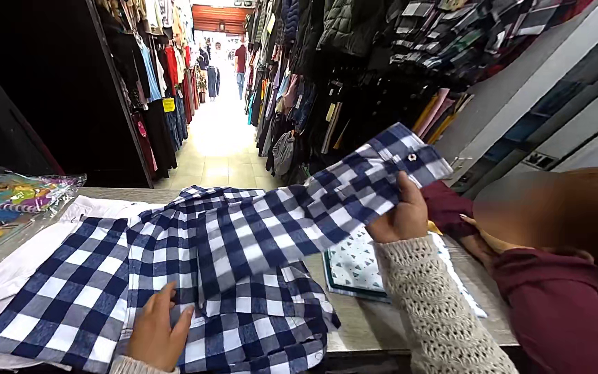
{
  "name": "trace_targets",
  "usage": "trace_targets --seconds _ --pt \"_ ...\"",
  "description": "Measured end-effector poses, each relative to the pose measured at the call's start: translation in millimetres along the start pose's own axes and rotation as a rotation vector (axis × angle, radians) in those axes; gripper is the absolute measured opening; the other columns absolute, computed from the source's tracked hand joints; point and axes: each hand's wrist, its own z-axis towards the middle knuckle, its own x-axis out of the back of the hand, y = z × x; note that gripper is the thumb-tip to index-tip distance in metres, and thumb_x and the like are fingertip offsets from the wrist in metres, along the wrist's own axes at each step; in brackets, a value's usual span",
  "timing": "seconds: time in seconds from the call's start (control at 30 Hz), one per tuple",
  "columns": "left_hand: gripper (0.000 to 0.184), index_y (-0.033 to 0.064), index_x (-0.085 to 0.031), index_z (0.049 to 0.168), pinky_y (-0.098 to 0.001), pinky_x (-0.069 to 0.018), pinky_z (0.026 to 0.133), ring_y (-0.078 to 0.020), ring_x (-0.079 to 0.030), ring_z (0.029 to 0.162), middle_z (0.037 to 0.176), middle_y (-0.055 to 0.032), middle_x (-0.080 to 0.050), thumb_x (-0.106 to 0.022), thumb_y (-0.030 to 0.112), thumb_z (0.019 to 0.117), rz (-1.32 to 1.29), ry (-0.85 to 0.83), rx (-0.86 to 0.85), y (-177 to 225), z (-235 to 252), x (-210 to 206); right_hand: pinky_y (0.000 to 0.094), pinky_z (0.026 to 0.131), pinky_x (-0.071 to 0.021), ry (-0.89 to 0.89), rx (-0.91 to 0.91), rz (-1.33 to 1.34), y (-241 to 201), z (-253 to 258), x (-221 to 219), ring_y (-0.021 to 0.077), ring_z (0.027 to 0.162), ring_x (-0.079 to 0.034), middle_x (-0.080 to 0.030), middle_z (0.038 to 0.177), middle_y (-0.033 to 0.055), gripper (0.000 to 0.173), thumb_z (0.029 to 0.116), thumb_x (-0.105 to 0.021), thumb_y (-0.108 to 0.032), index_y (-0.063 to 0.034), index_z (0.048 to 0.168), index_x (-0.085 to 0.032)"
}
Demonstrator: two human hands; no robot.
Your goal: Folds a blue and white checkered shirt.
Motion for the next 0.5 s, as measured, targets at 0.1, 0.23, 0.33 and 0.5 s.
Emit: trace_targets --seconds 0.1,0.23,0.33,0.5 --pt "0.062 -0.0103 -0.046 0.145 -0.0602 -0.0529 0.084 -0.0434 -0.069 0.090 0.105 -0.0287 -0.069 -0.066 0.025 0.0979 0.041 -0.024 0.078 12.2 21.2 -10.7 0.0336 0.086 -0.0606 0.065 -0.024 -0.029 1.7 -12.3 20.9 0.0091 0.099 -0.070 -0.071 0.104 -0.0034 0.022 0.1092 -0.038 -0.029 -0.0208 0.117 -0.056" --pt "0.063 -0.0036 -0.041 0.150 -0.0546 -0.0517 0.091 -0.0388 -0.068 0.097 0.108 -0.0258 -0.069 -0.055 0.039 0.1048 0.006 -0.283 0.303 37.6 38.8 -9.7 0.0365 0.083 -0.0606 0.133 -0.131 -0.048 26.8 -14.7 52.6 0.0105 0.098 -0.070 -0.070 0.104 -0.0024 0.023 0.1076 -0.041 -0.033 -0.0209 0.118 -0.057" --pt "0.047 -0.0076 -0.060 0.128 -0.0525 -0.0503 0.091 -0.0368 -0.067 0.096 0.105 -0.0259 -0.068 -0.054 0.033 0.1057 0.088 -0.362 0.333 47.9 49.4 -4.5 0.0362 0.083 -0.0606 0.190 -0.149 0.017 43.0 -7.4 61.6 0.0107 0.098 -0.070 -0.070 0.104 -0.0013 0.025 0.1085 -0.040 -0.036 -0.0206 0.118 -0.057" --pt "0.028 -0.0042 -0.067 0.104 -0.0379 -0.0577 0.057 -0.0189 -0.066 0.057 0.078 -0.0131 -0.068 -0.052 0.019 0.1058 -0.183 -0.031 0.361 29.4 17.9 3.2 0.0396 0.085 -0.0602 0.247 -0.242 0.037 60.3 -1.7 78.4 0.0144 0.100 -0.070 -0.069 0.108 0.0017 0.034 0.1090 -0.036 -0.043 -0.0197 0.126 -0.054"
